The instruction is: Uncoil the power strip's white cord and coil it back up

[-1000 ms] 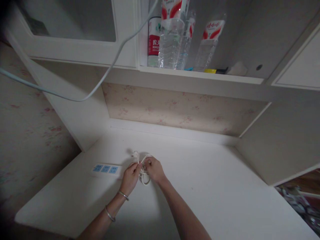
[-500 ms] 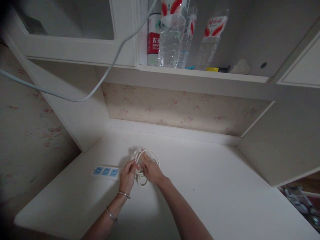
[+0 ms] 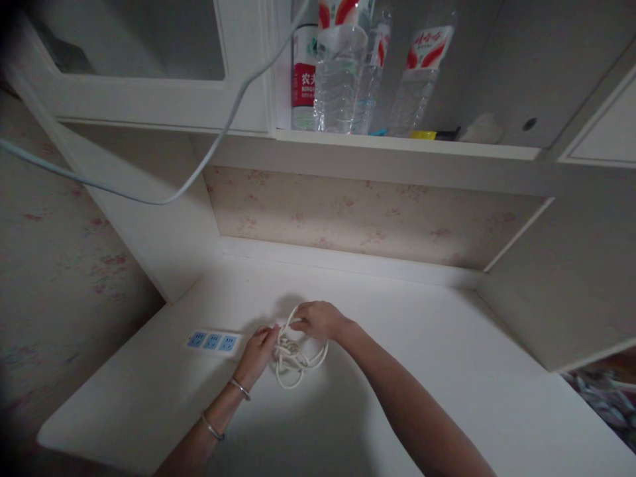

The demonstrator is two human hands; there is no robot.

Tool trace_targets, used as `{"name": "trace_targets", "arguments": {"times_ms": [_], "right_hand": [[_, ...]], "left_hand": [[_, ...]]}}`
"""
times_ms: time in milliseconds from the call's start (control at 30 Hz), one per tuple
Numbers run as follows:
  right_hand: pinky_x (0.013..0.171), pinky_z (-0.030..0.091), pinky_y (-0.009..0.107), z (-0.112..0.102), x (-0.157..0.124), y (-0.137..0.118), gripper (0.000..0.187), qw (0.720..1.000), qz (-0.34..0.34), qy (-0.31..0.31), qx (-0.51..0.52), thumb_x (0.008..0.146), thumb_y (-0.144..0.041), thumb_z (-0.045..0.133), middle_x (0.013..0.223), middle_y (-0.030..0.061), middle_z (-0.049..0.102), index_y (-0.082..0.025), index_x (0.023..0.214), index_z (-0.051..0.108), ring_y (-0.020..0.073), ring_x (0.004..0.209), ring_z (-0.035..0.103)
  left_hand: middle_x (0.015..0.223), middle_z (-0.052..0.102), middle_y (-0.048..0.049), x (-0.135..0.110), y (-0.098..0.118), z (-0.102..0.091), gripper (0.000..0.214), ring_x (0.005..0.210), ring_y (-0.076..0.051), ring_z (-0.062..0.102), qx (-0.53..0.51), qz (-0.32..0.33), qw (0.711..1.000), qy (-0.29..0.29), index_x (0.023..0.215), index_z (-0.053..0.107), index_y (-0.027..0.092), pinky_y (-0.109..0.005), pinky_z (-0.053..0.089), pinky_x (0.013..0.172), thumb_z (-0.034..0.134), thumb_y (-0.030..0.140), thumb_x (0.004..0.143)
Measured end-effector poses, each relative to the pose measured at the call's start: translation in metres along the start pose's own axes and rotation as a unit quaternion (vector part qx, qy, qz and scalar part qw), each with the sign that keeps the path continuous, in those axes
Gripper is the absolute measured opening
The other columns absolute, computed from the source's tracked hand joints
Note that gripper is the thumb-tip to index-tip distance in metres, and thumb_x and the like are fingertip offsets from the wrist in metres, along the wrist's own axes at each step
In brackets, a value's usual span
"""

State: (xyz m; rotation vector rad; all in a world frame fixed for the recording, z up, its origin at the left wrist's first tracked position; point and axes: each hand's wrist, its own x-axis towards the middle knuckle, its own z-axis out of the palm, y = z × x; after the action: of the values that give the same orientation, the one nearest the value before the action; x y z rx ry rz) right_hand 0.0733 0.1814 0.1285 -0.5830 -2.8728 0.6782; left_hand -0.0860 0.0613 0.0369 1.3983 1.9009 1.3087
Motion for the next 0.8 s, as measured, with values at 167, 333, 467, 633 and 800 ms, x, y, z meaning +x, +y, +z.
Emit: {"name": "trace_targets", "arguments": {"times_ms": [167, 333, 467, 633, 800], "right_hand": [[0.042, 0.032, 0.020, -0.026, -0.021, 0.030, 0.027, 0.953, 0.201, 0.031, 0.223, 0.072, -0.040, 0.065, 0.051, -0.0018, 0.056, -0.015, 0.069, 0.070, 0.0082, 0.041, 0.045], [0.037, 0.024, 0.020, -0.040, -0.043, 0.072, 0.028, 0.884, 0.300, 0.172, 0.314, 0.065, -0.039, 0.068, 0.046, -0.0030, 0.048, -0.012, 0.058, 0.062, 0.0055, 0.039, 0.035], [0.041, 0.034, 0.020, -0.028, -0.038, 0.081, 0.036, 0.863, 0.313, 0.197, 0.345, 0.069, -0.047, 0.065, 0.057, -0.0002, 0.054, -0.011, 0.074, 0.065, 0.0066, 0.044, 0.042], [0.052, 0.045, 0.022, -0.004, -0.004, 0.073, 0.043, 0.855, 0.297, 0.238, 0.352, 0.071, -0.055, 0.064, 0.068, 0.0015, 0.059, -0.014, 0.084, 0.063, 0.0092, 0.055, 0.050], [0.064, 0.048, 0.025, 0.014, 0.044, 0.067, 0.046, 0.873, 0.251, 0.258, 0.328, 0.080, -0.056, 0.052, 0.092, 0.0051, 0.064, -0.018, 0.104, 0.061, 0.0147, 0.076, 0.057]], "left_hand": [[0.070, 0.060, -0.0038, 0.008, -0.010, -0.018, 0.038, 0.078, -0.020, 0.057, 0.017, 0.015, 1.000, -0.012, 0.063, 0.068, 0.018, -0.029, 0.043, 0.074, 0.051, 0.045, 0.083], [0.071, 0.058, -0.0043, 0.020, -0.021, -0.035, 0.028, 0.079, -0.021, 0.055, 0.040, -0.008, 0.998, 0.041, 0.066, 0.067, 0.019, -0.033, 0.042, 0.079, 0.054, 0.040, 0.079], [0.067, 0.056, -0.0034, 0.035, -0.026, -0.030, 0.028, 0.075, -0.020, 0.055, 0.023, -0.049, 0.995, 0.080, 0.063, 0.058, 0.020, -0.033, 0.043, 0.076, 0.051, 0.041, 0.081], [0.052, 0.051, 0.0025, 0.058, -0.034, -0.019, 0.037, 0.048, -0.014, 0.051, -0.064, -0.119, 0.985, 0.104, 0.066, 0.048, 0.020, -0.026, 0.041, 0.053, 0.040, 0.052, 0.084], [0.058, 0.051, 0.0037, 0.085, -0.043, -0.015, 0.042, 0.050, -0.011, 0.052, -0.152, -0.138, 0.966, 0.160, 0.068, 0.046, 0.019, -0.023, 0.043, 0.050, 0.042, 0.059, 0.078]]}}
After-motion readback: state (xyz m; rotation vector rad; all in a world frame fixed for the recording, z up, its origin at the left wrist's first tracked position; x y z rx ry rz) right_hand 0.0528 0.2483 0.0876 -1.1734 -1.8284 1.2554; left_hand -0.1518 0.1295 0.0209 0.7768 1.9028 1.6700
